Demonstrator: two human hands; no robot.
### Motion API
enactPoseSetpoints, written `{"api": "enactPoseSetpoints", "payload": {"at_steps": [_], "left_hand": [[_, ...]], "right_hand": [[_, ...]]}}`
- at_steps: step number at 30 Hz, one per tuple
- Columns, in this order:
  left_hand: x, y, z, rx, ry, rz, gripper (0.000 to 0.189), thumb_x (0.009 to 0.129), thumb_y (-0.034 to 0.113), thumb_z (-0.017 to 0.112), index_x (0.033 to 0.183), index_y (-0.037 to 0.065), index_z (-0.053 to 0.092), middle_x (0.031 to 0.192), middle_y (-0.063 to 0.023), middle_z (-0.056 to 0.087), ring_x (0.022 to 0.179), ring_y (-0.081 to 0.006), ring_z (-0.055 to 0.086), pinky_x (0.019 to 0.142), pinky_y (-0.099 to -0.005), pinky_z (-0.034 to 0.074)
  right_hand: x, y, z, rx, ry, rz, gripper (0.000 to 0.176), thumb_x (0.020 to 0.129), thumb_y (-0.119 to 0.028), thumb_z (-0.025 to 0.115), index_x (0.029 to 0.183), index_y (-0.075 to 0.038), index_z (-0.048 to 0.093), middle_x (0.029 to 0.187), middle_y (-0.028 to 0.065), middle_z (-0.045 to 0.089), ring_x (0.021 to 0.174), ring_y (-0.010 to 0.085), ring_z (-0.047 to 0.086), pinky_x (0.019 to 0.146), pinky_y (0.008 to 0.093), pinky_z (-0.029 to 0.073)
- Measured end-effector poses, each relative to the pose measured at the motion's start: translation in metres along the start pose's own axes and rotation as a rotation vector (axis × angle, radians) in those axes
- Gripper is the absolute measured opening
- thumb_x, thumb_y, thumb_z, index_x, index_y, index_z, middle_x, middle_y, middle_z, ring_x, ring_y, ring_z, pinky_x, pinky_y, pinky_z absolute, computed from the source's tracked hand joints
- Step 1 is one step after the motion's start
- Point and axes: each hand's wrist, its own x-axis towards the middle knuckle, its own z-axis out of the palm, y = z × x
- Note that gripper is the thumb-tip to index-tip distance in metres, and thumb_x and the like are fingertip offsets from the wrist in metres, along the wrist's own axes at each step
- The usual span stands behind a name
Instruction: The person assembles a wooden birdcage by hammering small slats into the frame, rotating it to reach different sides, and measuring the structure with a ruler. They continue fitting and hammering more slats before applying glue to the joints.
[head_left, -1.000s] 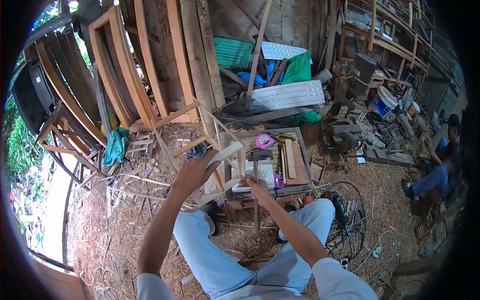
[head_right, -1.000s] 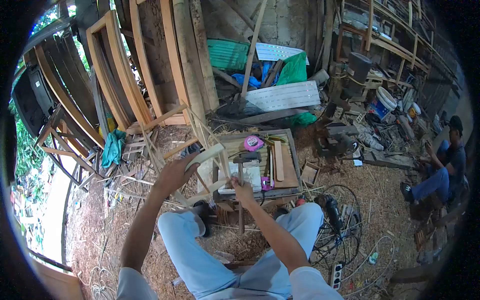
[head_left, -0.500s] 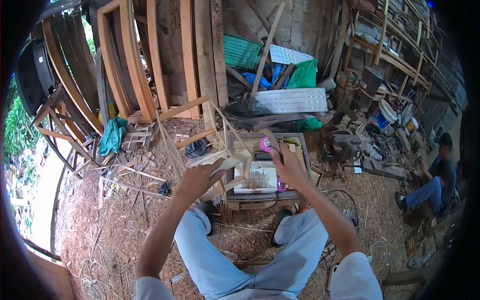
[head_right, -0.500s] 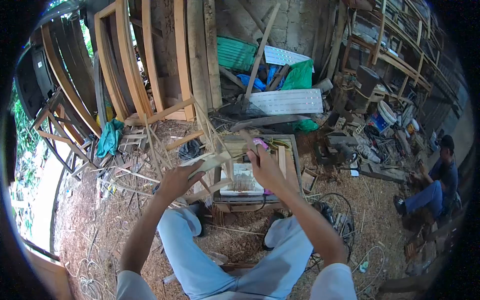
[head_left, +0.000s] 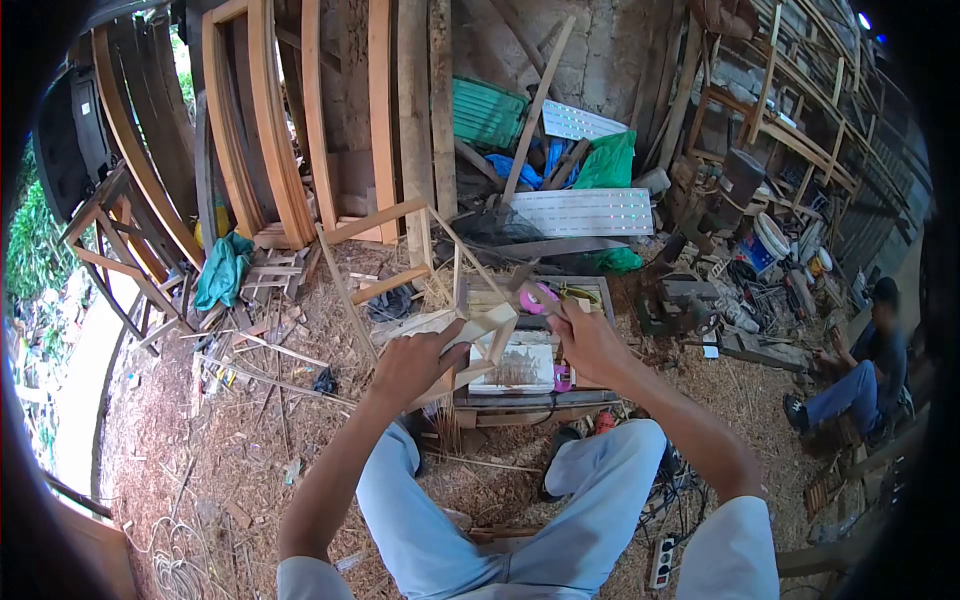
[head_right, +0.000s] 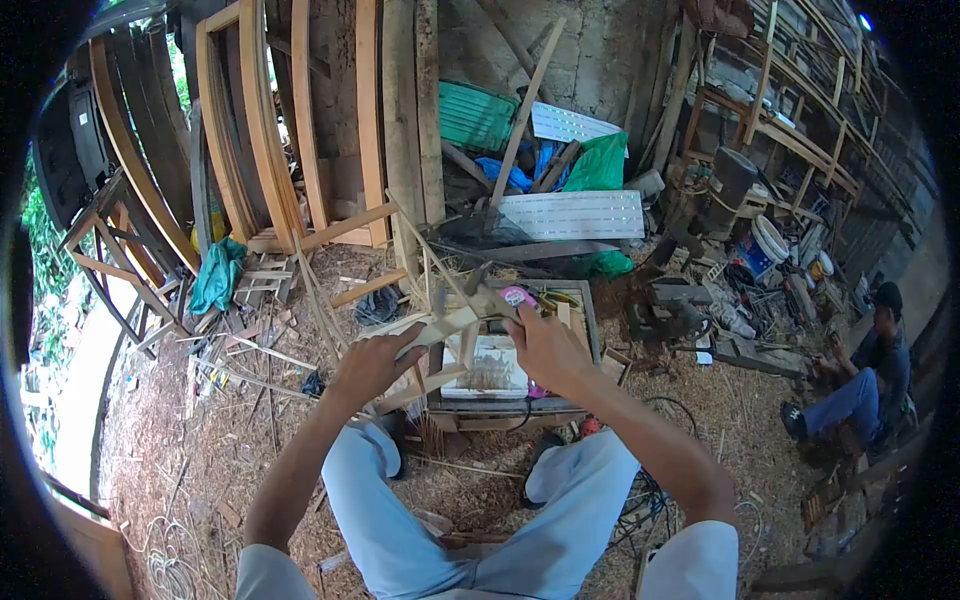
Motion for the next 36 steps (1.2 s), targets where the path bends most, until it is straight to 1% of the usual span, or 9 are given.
{"api": "enactPoseSetpoints", "payload": {"at_steps": [9, 11, 15, 18, 20, 27, 30, 33, 36], "left_hand": [[0.001, -0.002, 0.004, -0.035, 0.043, 0.016, 0.044, 0.095, 0.042, 0.050, 0.130, 0.017, 0.054, 0.081, -0.0189, 0.067, 0.077, -0.0384, 0.065, 0.068, -0.0488, 0.053], [0.000, 0.001, 0.000, -0.051, 0.022, 0.005, 0.043, 0.095, 0.042, 0.050, 0.130, 0.018, 0.054, 0.081, -0.0194, 0.067, 0.077, -0.0385, 0.065, 0.068, -0.0496, 0.053], [0.003, 0.001, 0.000, -0.045, 0.025, 0.006, 0.042, 0.095, 0.042, 0.050, 0.130, 0.019, 0.054, 0.081, -0.0204, 0.067, 0.077, -0.0393, 0.065, 0.068, -0.0504, 0.052], [0.002, -0.002, 0.002, -0.056, 0.019, 0.012, 0.042, 0.095, 0.042, 0.050, 0.130, 0.019, 0.054, 0.079, -0.0213, 0.066, 0.076, -0.0402, 0.065, 0.067, -0.0511, 0.052], [0.000, 0.002, -0.002, -0.049, 0.019, -0.001, 0.042, 0.095, 0.042, 0.051, 0.130, 0.019, 0.054, 0.078, -0.0219, 0.066, 0.076, -0.0408, 0.065, 0.068, -0.0515, 0.052], [0.001, -0.002, 0.002, -0.062, 0.041, 0.013, 0.042, 0.094, 0.042, 0.051, 0.130, 0.019, 0.054, 0.076, -0.0222, 0.065, 0.073, -0.0418, 0.064, 0.066, -0.0514, 0.052], [-0.001, 0.000, 0.000, -0.050, 0.033, -0.002, 0.042, 0.094, 0.043, 0.052, 0.129, 0.018, 0.055, 0.075, -0.0229, 0.065, 0.073, -0.0421, 0.064, 0.066, -0.0512, 0.053], [0.001, -0.002, 0.001, -0.085, 0.049, 0.008, 0.043, 0.094, 0.043, 0.052, 0.128, 0.018, 0.056, 0.074, -0.0236, 0.065, 0.073, -0.0419, 0.064, 0.066, -0.0512, 0.053], [0.000, -0.001, 0.005, -0.081, 0.049, 0.019, 0.044, 0.094, 0.044, 0.051, 0.129, 0.018, 0.055, 0.074, -0.0237, 0.065, 0.073, -0.0419, 0.064, 0.066, -0.0513, 0.053]], "right_hand": [[0.002, 0.004, 0.000, 0.081, 0.090, 0.039, 0.032, 0.098, -0.029, 0.046, 0.103, 0.002, 0.054, 0.072, 0.0258, 0.064, 0.072, 0.0455, 0.062, 0.067, 0.0561, 0.047], [0.000, 0.027, 0.028, -0.121, -0.004, -0.025, 0.031, 0.097, -0.029, 0.047, 0.102, 0.001, 0.054, 0.070, 0.0242, 0.064, 0.069, 0.0439, 0.063, 0.062, 0.0533, 0.048], [0.002, -0.002, -0.007, -0.105, -0.002, -0.011, 0.031, 0.097, -0.029, 0.048, 0.102, 0.001, 0.054, 0.072, 0.0236, 0.064, 0.069, 0.0440, 0.063, 0.062, 0.0522, 0.049], [0.002, -0.003, -0.001, 0.063, 0.184, -0.021, 0.032, 0.097, -0.028, 0.048, 0.102, 0.002, 0.054, 0.073, 0.0248, 0.064, 0.070, 0.0455, 0.063, 0.061, 0.0520, 0.049], [0.002, 0.013, 0.025, 0.036, -0.016, 0.032, 0.031, 0.097, -0.027, 0.050, 0.092, 0.004, 0.048, 0.070, 0.0290, 0.060, 0.070, 0.0484, 0.060, 0.062, 0.0556, 0.045], [0.008, -0.008, -0.005, 0.137, 0.150, 0.094, 0.033, 0.097, -0.027, 0.047, 0.105, 0.004, 0.053, 0.072, 0.0271, 0.063, 0.071, 0.0473, 0.062, 0.064, 0.0547, 0.050], [0.008, 0.023, 0.020, 0.033, -0.041, 0.058, 0.033, 0.097, -0.028, 0.048, 0.102, 0.004, 0.054, 0.071, 0.0276, 0.062, 0.071, 0.0483, 0.061, 0.066, 0.0565, 0.048], [0.003, 0.012, -0.002, -0.101, -0.001, 0.045, 0.032, 0.097, -0.027, 0.048, 0.098, 0.004, 0.054, 0.070, 0.0283, 0.061, 0.072, 0.0484, 0.061, 0.065, 0.0558, 0.048], [-0.002, 0.003, -0.003, 0.120, 0.236, 0.070, 0.031, 0.096, -0.028, 0.048, 0.097, 0.003, 0.055, 0.072, 0.0275, 0.062, 0.073, 0.0476, 0.061, 0.065, 0.0555, 0.048]]}}
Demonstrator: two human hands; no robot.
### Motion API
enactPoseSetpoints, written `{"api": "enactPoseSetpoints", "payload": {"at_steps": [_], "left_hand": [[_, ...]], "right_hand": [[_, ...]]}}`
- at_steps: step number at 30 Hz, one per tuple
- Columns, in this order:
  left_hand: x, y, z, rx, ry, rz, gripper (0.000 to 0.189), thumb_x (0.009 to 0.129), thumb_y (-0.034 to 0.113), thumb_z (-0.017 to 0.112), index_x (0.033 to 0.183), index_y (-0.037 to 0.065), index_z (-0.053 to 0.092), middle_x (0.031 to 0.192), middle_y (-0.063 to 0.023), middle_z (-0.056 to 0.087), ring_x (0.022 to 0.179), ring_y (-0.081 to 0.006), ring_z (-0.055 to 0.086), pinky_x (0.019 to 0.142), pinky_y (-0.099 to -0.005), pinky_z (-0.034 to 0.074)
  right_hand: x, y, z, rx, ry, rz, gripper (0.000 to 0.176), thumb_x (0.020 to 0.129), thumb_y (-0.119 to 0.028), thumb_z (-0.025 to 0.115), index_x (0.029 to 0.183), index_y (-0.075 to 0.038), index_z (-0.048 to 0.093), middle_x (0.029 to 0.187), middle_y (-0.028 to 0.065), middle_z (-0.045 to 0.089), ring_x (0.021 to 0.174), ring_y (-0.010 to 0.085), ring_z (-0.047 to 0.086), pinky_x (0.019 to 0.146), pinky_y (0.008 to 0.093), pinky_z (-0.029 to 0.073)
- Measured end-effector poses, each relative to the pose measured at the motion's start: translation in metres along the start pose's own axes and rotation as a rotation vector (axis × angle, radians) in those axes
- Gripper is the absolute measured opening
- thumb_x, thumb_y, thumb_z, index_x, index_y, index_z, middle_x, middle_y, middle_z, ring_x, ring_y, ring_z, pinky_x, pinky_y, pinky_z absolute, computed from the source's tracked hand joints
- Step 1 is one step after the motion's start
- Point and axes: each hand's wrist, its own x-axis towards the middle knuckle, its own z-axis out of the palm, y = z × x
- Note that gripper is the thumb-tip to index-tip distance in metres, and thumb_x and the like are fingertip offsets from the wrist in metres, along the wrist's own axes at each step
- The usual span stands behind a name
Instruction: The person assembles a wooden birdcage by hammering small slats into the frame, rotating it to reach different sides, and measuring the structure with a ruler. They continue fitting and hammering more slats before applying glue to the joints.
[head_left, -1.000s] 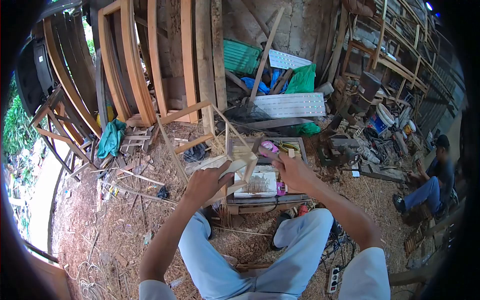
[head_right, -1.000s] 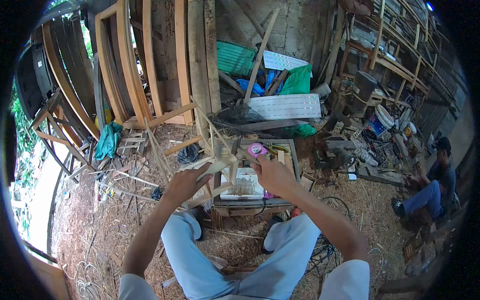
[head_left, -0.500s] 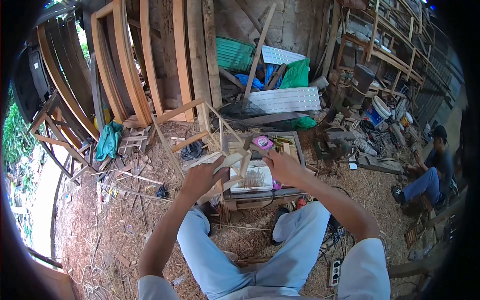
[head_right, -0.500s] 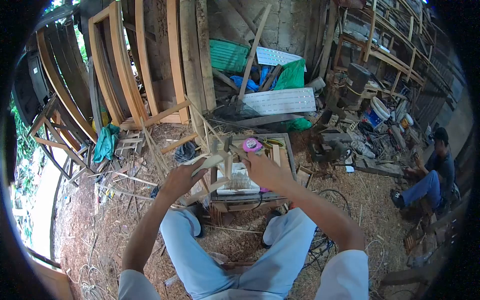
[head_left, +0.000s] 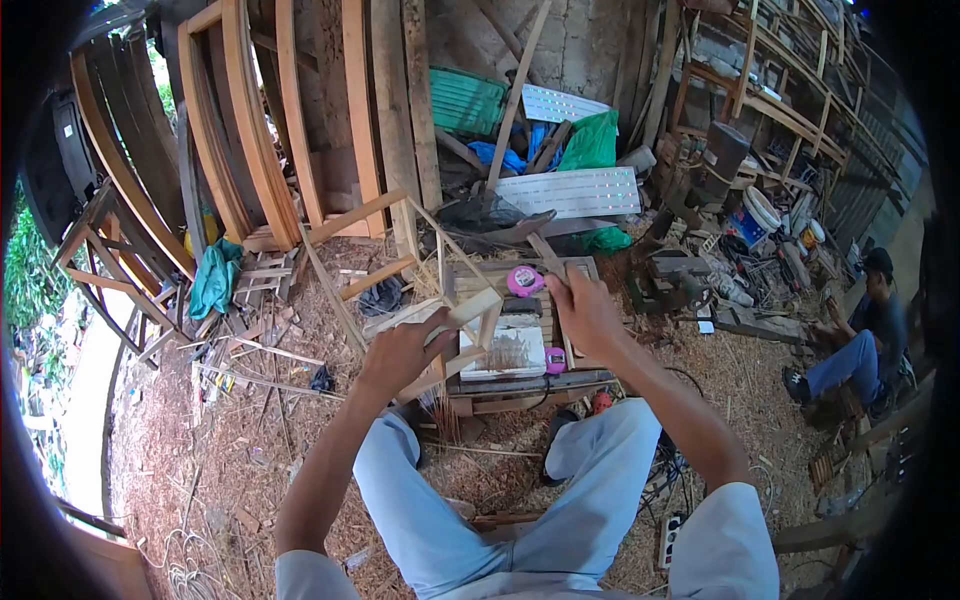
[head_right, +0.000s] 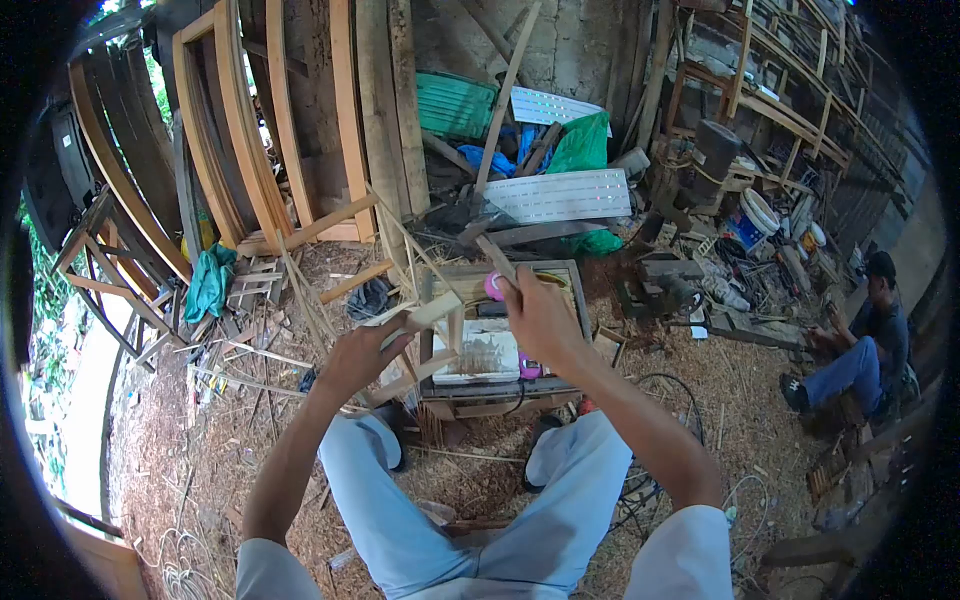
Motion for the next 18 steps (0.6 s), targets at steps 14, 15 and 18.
{"api": "enactPoseSetpoints", "payload": {"at_steps": [14, 15, 18], "left_hand": [[0.003, 0.001, -0.001, 0.020, 0.019, 0.030, 0.042, 0.095, 0.042, 0.051, 0.127, 0.016, 0.055, 0.077, -0.0229, 0.066, 0.074, -0.0423, 0.064, 0.067, -0.0518, 0.052], [0.005, 0.001, -0.002, 0.024, 0.033, 0.027, 0.042, 0.095, 0.042, 0.051, 0.127, 0.016, 0.055, 0.077, -0.0229, 0.066, 0.074, -0.0423, 0.064, 0.067, -0.0518, 0.052], [0.010, -0.003, -0.002, 0.135, 0.023, -0.069, 0.039, 0.096, 0.041, 0.049, 0.119, 0.010, 0.056, 0.078, -0.0251, 0.065, 0.076, -0.0429, 0.064, 0.067, -0.0514, 0.052]], "right_hand": [[0.000, 0.014, 0.017, -0.154, -0.198, -0.083, 0.028, 0.095, -0.025, 0.052, 0.100, 0.002, 0.054, 0.072, 0.0249, 0.063, 0.070, 0.0422, 0.063, 0.060, 0.0519, 0.047], [0.005, 0.010, 0.010, -0.168, -0.195, -0.112, 0.028, 0.094, -0.025, 0.053, 0.098, 0.003, 0.056, 0.071, 0.0243, 0.062, 0.068, 0.0409, 0.063, 0.058, 0.0510, 0.045], [0.008, 0.016, 0.022, 0.125, -0.124, 0.011, 0.032, 0.093, -0.029, 0.056, 0.092, 0.003, 0.059, 0.067, 0.0208, 0.061, 0.063, 0.0366, 0.061, 0.058, 0.0488, 0.042]]}}
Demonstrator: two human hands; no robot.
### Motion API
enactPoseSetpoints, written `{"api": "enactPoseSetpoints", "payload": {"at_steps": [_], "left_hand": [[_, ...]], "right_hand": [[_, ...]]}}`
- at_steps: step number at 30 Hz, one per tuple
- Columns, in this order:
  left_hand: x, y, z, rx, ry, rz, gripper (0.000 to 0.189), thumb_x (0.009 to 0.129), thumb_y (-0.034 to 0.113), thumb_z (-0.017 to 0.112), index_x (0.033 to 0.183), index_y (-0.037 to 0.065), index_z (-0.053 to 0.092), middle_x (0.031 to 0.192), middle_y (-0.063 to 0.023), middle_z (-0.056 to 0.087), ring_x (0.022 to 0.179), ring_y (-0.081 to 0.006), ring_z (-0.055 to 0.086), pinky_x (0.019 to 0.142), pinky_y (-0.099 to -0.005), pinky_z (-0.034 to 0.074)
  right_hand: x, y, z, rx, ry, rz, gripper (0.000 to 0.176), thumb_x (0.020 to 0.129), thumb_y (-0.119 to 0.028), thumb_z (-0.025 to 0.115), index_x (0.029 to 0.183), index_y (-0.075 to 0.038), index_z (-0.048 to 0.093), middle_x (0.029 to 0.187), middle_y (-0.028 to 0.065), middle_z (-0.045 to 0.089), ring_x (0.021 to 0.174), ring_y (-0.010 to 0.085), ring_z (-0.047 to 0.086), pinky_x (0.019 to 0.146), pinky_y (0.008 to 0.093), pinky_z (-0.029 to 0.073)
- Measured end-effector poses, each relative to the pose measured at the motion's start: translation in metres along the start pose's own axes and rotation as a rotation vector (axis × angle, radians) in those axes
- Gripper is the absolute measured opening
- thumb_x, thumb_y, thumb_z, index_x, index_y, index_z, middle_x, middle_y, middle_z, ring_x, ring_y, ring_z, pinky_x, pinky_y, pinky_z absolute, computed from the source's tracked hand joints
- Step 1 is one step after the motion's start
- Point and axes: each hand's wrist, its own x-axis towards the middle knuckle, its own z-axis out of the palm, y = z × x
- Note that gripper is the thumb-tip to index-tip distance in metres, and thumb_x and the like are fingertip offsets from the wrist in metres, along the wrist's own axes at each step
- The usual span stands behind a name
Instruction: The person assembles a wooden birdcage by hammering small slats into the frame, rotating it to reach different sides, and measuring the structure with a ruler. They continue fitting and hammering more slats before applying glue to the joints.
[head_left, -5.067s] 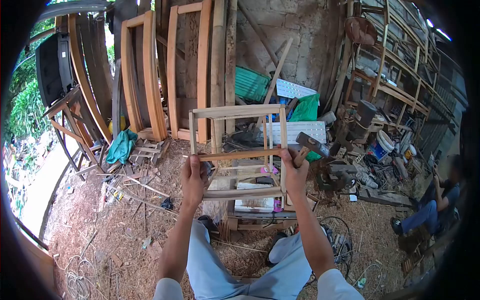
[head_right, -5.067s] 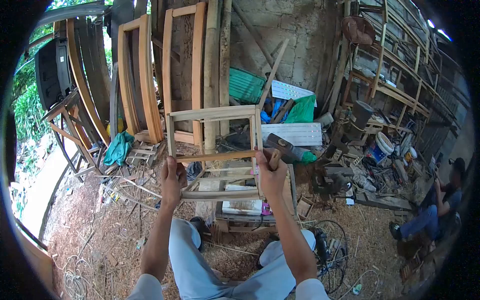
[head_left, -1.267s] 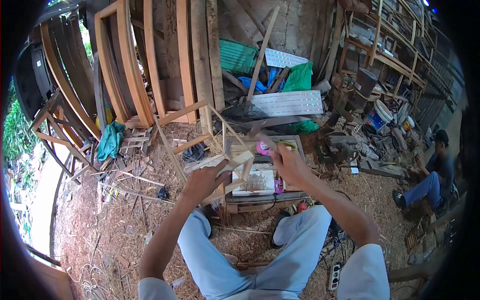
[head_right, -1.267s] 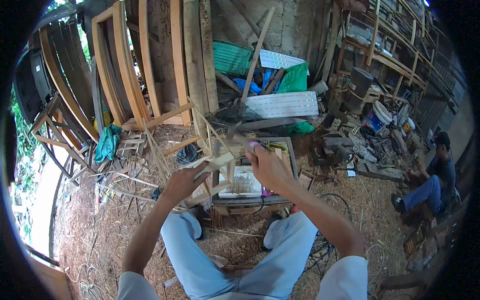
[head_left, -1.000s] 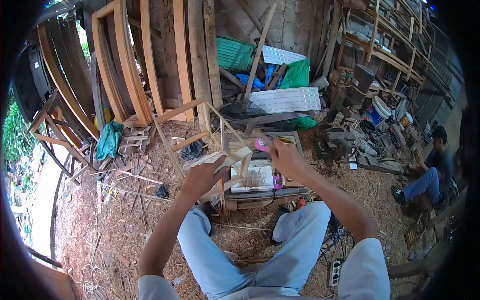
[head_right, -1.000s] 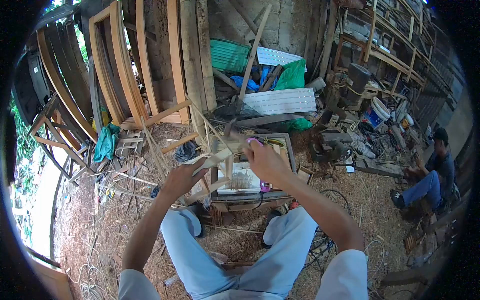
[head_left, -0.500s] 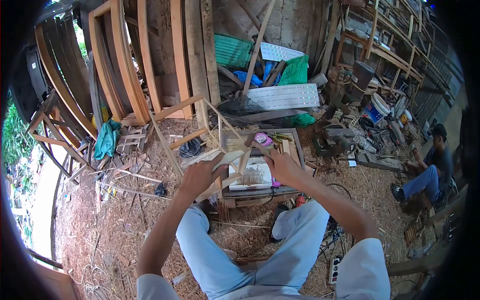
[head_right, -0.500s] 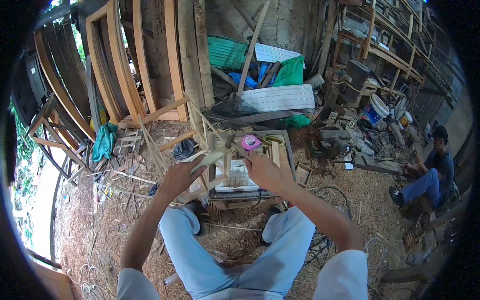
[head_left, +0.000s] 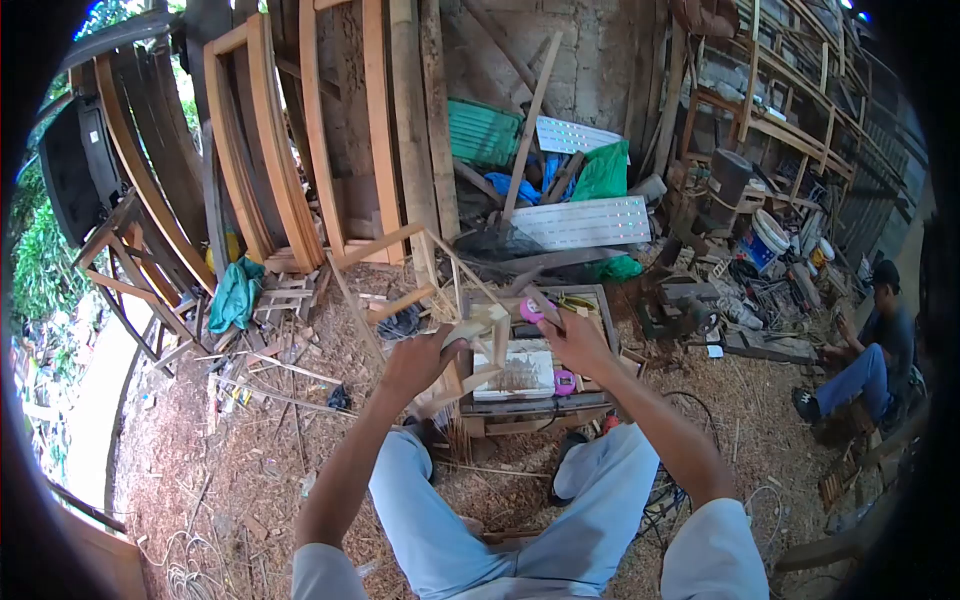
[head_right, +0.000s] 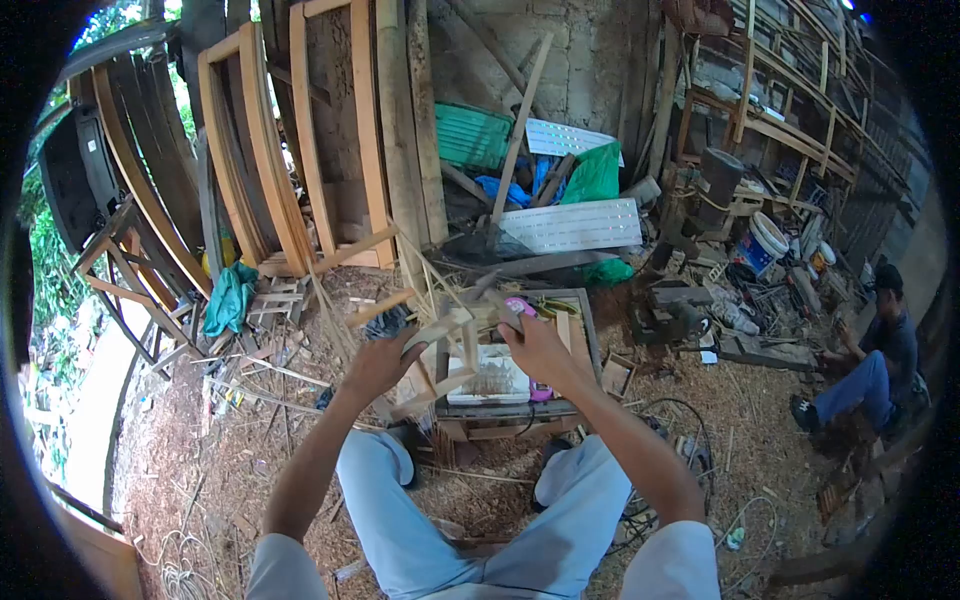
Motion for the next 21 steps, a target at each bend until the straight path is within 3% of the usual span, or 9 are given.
{"api": "enactPoseSetpoints", "payload": {"at_steps": [4, 7, 9, 11, 13, 14, 16, 19, 21], "left_hand": [[0.022, -0.042, 0.016, -0.107, 0.154, -0.034, 0.038, 0.097, 0.041, 0.046, 0.107, 0.006, 0.059, 0.077, -0.0225, 0.066, 0.075, -0.0429, 0.064, 0.065, -0.0521, 0.051], [0.027, -0.065, -0.014, -0.266, 0.208, -0.143, 0.034, 0.098, 0.034, 0.046, 0.105, 0.003, 0.060, 0.080, -0.0234, 0.065, 0.080, -0.0428, 0.064, 0.067, -0.0515, 0.050], [0.020, -0.076, -0.040, -0.344, 0.390, -0.061, 0.031, 0.099, 0.030, 0.045, 0.106, 0.003, 0.059, 0.082, -0.0240, 0.065, 0.084, -0.0431, 0.063, 0.069, -0.0507, 0.050], [0.009, -0.073, -0.073, -0.295, 0.443, -0.038, 0.034, 0.101, 0.031, 0.042, 0.105, 0.002, 0.058, 0.073, -0.0209, 0.064, 0.072, -0.0371, 0.065, 0.062, -0.0454, 0.049], [0.000, -0.084, -0.090, -0.459, 0.486, -0.141, 0.040, 0.102, 0.036, 0.041, 0.099, 0.000, 0.057, 0.059, -0.0089, 0.054, 0.054, -0.0220, 0.056, 0.052, -0.0361, 0.044], [-0.004, -0.086, -0.098, -0.454, 0.486, -0.141, 0.040, 0.102, 0.036, 0.041, 0.099, 0.000, 0.057, 0.059, -0.0089, 0.054, 0.054, -0.0220, 0.056, 0.052, -0.0361, 0.044], [-0.011, -0.087, -0.110, -0.745, 0.545, -0.158, 0.046, 0.101, 0.044, 0.040, 0.093, 0.002, 0.057, 0.057, 0.0024, 0.041, 0.050, -0.0082, 0.040, 0.045, -0.0268, 0.035], [-0.022, -0.083, -0.113, -0.965, 0.577, -0.228, 0.047, 0.101, 0.047, 0.038, 0.091, 0.005, 0.057, 0.058, 0.0056, 0.039, 0.047, -0.0050, 0.035, 0.042, -0.0233, 0.029], [-0.024, -0.087, -0.101, -0.776, 0.703, -0.108, 0.048, 0.100, 0.050, 0.038, 0.092, 0.007, 0.057, 0.058, 0.0050, 0.039, 0.047, -0.0039, 0.034, 0.040, -0.0223, 0.026]], "right_hand": [[-0.014, 0.009, 0.014, 0.149, 0.085, 0.106, 0.035, 0.093, -0.031, 0.057, 0.084, 0.003, 0.060, 0.062, 0.0159, 0.058, 0.056, 0.0303, 0.056, 0.056, 0.0437, 0.040], [-0.025, 0.023, 0.033, 0.227, 0.217, 0.120, 0.032, 0.093, -0.028, 0.058, 0.083, 0.002, 0.060, 0.059, 0.0124, 0.054, 0.054, 0.0238, 0.051, 0.054, 0.0396, 0.038], [-0.022, 0.025, 0.040, 0.427, 0.250, 0.166, 0.030, 0.092, -0.026, 0.059, 0.081, 0.002, 0.060, 0.060, 0.0107, 0.053, 0.056, 0.0190, 0.050, 0.054, 0.0367, 0.037], [-0.009, 0.022, 0.044, 0.487, 0.325, 0.117, 0.024, 0.091, -0.022, 0.062, 0.084, 0.001, 0.064, 0.063, 0.0065, 0.056, 0.060, 0.0134, 0.050, 0.056, 0.0338, 0.037], [0.001, -0.013, 0.028, 0.750, 0.293, 0.109, 0.018, 0.090, -0.017, 0.064, 0.095, 0.000, 0.068, 0.074, 0.0030, 0.063, 0.068, 0.0100, 0.054, 0.061, 0.0297, 0.042], [0.007, -0.026, 0.026, 0.755, 0.292, 0.107, 0.018, 0.090, -0.017, 0.064, 0.095, 0.000, 0.068, 0.074, 0.0030, 0.063, 0.068, 0.0100, 0.054, 0.061, 0.0297, 0.042], [0.019, -0.051, 0.022, 0.912, 0.345, 0.089, 0.023, 0.089, -0.013, 0.065, 0.107, 0.001, 0.067, 0.090, 0.0043, 0.068, 0.080, 0.0096, 0.059, 0.072, 0.0267, 0.047], [0.023, -0.088, 0.012, 1.042, 0.316, -0.057, 0.030, 0.089, -0.011, 0.065, 0.115, 0.003, 0.063, 0.104, 0.0094, 0.068, 0.090, 0.0116, 0.061, 0.081, 0.0253, 0.048], [0.030, -0.095, 0.014, 1.040, 0.318, -0.053, 0.033, 0.089, -0.008, 0.065, 0.120, 0.003, 0.061, 0.109, 0.0112, 0.067, 0.093, 0.0118, 0.062, 0.083, 0.0258, 0.048]]}}
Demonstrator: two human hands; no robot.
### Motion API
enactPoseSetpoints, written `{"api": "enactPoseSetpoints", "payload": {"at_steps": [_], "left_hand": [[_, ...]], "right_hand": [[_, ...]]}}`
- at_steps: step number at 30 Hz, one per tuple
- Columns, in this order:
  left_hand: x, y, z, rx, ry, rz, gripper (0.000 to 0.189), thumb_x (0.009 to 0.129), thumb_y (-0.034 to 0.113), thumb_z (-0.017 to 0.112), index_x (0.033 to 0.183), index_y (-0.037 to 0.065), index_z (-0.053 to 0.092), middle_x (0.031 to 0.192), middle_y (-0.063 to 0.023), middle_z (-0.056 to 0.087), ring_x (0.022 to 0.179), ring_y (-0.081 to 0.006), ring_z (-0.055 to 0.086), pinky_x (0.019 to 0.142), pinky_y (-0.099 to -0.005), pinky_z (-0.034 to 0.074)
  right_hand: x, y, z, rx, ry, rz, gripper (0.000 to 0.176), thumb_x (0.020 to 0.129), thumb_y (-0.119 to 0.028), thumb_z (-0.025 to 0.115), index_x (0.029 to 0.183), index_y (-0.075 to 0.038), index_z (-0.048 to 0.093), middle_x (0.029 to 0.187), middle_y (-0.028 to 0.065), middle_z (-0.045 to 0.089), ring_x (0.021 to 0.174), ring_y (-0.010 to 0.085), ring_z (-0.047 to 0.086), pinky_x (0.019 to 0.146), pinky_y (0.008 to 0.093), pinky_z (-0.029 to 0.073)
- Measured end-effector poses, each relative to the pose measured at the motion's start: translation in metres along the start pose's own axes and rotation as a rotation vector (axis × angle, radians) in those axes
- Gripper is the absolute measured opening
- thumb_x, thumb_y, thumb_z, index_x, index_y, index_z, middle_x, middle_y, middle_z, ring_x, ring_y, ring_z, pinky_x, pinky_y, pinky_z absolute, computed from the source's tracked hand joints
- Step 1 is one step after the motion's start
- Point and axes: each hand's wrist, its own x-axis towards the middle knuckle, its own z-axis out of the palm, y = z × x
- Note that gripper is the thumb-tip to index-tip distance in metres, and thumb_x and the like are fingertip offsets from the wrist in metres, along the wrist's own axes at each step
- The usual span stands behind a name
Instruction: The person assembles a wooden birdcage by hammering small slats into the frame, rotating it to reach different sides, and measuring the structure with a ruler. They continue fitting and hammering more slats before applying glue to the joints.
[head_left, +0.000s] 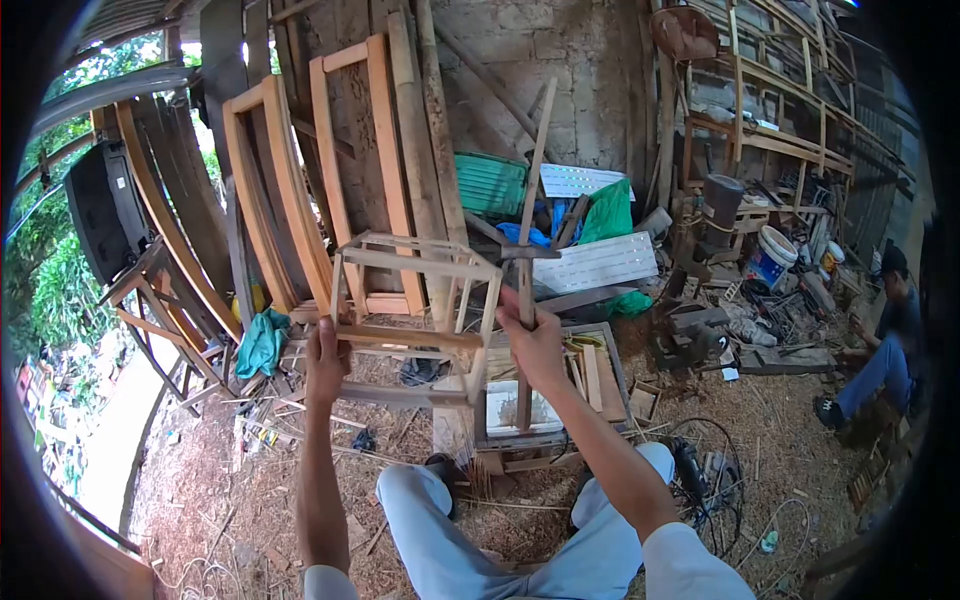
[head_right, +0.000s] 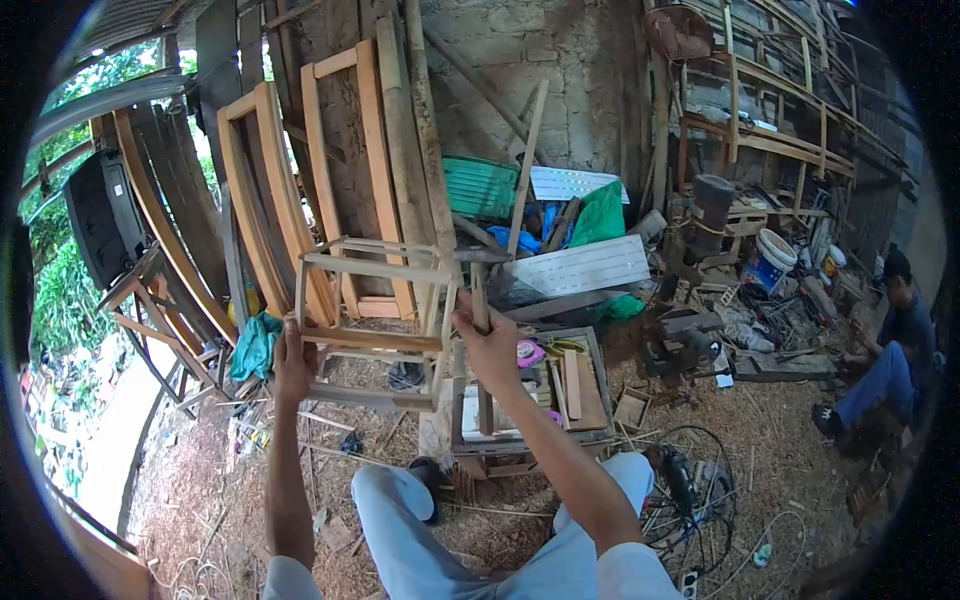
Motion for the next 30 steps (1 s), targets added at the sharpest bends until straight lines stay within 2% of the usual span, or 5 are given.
{"api": "enactPoseSetpoints", "payload": {"at_steps": [4, 7, 11, 19, 30], "left_hand": [[-0.018, 0.007, 0.012, -0.396, 0.047, -0.316, 0.053, 0.098, 0.054, 0.039, 0.102, 0.005, 0.059, 0.059, 0.0053, 0.036, 0.045, -0.0048, 0.031, 0.040, -0.0217, 0.026], [-0.024, 0.006, 0.021, -0.626, -0.015, -0.347, 0.058, 0.097, 0.057, 0.038, 0.105, 0.004, 0.059, 0.061, 0.0041, 0.034, 0.045, -0.0056, 0.030, 0.040, -0.0215, 0.026], [-0.025, 0.010, 0.043, -0.755, 0.012, -0.347, 0.065, 0.095, 0.064, 0.032, 0.099, 0.005, 0.058, 0.059, 0.0039, 0.033, 0.043, -0.0075, 0.029, 0.040, -0.0235, 0.026], [-0.023, 0.032, 0.060, -0.844, -0.176, -0.366, 0.061, 0.092, 0.070, 0.031, 0.073, 0.013, 0.042, 0.055, 0.0031, 0.030, 0.041, -0.0089, 0.028, 0.040, -0.0245, 0.023], [-0.020, 0.042, 0.069, -0.723, 0.000, -0.336, 0.046, 0.098, 0.048, 0.047, 0.068, 0.014, 0.036, 0.055, 0.0052, 0.029, 0.042, -0.0052, 0.030, 0.036, -0.0236, 0.027]], "right_hand": [[0.009, -0.019, -0.002, -0.009, -0.018, -0.075, 0.031, 0.090, -0.010, 0.064, 0.119, 0.000, 0.063, 0.095, 0.0067, 0.068, 0.076, 0.0085, 0.061, 0.068, 0.0243, 0.049], [0.006, -0.038, -0.011, -0.039, -0.107, -0.059, 0.027, 0.093, -0.020, 0.062, 0.115, -0.005, 0.066, 0.061, -0.0080, 0.048, 0.042, 0.0013, 0.035, 0.036, 0.0219, 0.027], [-0.010, -0.031, -0.020, -0.027, -0.091, 0.081, 0.038, 0.093, -0.038, 0.062, 0.113, -0.006, 0.067, 0.056, -0.0072, 0.047, 0.039, 0.0014, 0.034, 0.035, 0.0220, 0.026], [-0.005, -0.053, -0.029, -0.011, -0.105, 0.012, 0.041, 0.094, -0.035, 0.060, 0.113, 0.002, 0.065, 0.100, 0.0092, 0.071, 0.044, 0.0003, 0.040, 0.036, 0.0204, 0.027], [0.006, -0.056, -0.038, 0.068, -0.227, 0.050, 0.035, 0.096, -0.029, 0.056, 0.117, -0.001, 0.063, 0.089, 0.0048, 0.071, 0.038, -0.0001, 0.030, 0.035, 0.0205, 0.022]]}}
